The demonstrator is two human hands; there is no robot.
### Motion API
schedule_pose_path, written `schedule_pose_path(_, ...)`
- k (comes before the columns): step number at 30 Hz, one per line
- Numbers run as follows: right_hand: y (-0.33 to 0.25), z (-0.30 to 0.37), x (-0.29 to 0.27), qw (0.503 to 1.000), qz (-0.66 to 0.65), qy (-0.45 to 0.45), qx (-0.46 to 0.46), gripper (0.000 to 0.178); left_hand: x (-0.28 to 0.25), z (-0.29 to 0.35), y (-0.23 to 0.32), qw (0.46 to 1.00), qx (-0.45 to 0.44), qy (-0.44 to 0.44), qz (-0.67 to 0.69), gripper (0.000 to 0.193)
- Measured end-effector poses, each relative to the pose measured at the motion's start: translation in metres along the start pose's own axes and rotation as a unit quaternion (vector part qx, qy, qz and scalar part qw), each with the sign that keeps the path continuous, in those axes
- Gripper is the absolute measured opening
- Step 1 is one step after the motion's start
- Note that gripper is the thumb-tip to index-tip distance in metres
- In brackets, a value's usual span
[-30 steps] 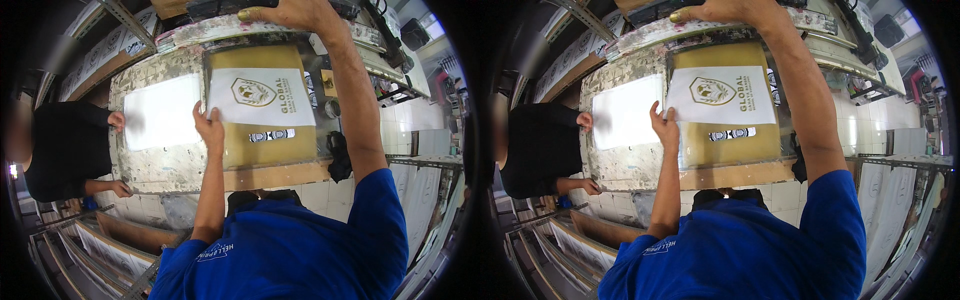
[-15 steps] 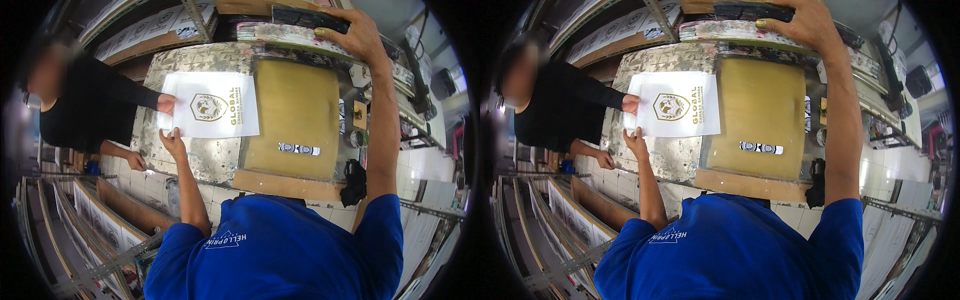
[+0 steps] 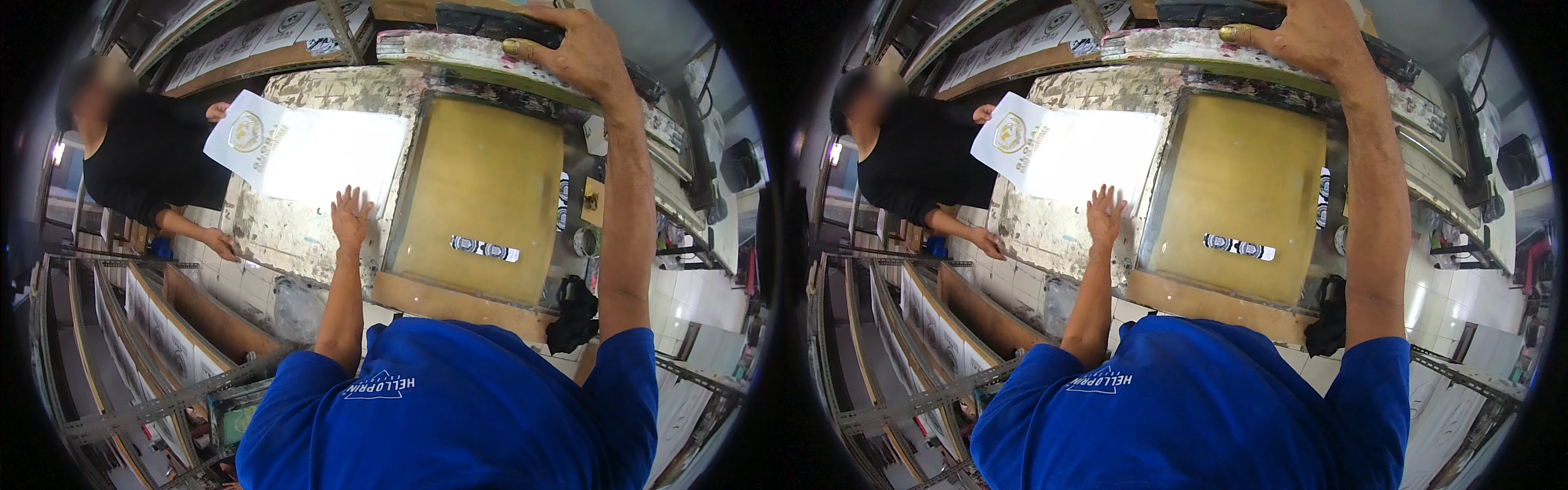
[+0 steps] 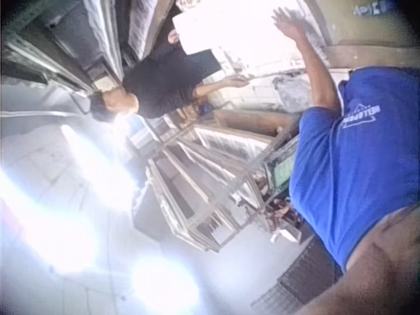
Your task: The person performs screen printing on white sheets of paper by placing a sheet on the base, lowering the screen frame, and using a squeegee to spread ink across the mesh. They then lift the frame and move the printed sheet to a stack on the side.
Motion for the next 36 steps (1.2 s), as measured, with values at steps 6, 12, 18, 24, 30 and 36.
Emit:
schedule_pose_path(6,0.027,0.006,0.027,1.000,0.021,-0.008,0.008,0.059,0.022,-0.002,-0.006,0.995,-0.032,0.031,0.086,0.036)
schedule_pose_path(12,0.039,0.007,0.034,1.000,-0.009,-0.001,-0.009,0.061,0.019,-0.017,-0.033,0.954,-0.051,0.070,0.287,0.020)
schedule_pose_path(18,0.037,0.011,0.031,0.999,0.043,0.025,-0.014,0.061,0.003,-0.026,-0.032,0.875,-0.186,0.100,0.436,0.013)
schedule_pose_path(24,0.038,0.008,0.035,0.998,-0.053,-0.032,0.020,0.061,-0.006,-0.035,-0.025,0.857,-0.260,0.098,0.433,0.015)
schedule_pose_path(30,0.020,0.006,0.025,0.999,-0.033,0.009,0.015,0.057,-0.027,-0.058,0.021,0.953,0.017,0.148,0.265,0.010)
schedule_pose_path(36,0.025,0.005,0.019,0.997,-0.060,-0.017,0.033,0.061,0.020,-0.038,0.115,0.958,0.119,-0.209,0.154,0.031)
Point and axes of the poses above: each hand's wrist, its own z-axis away from the middle knuckle, its own x-axis out of the palm, y = z × x, the point moved 5 cm from there along -z, towards the middle knuckle, and after that the axes turned 9 degrees about z, right-handed, at the moved point
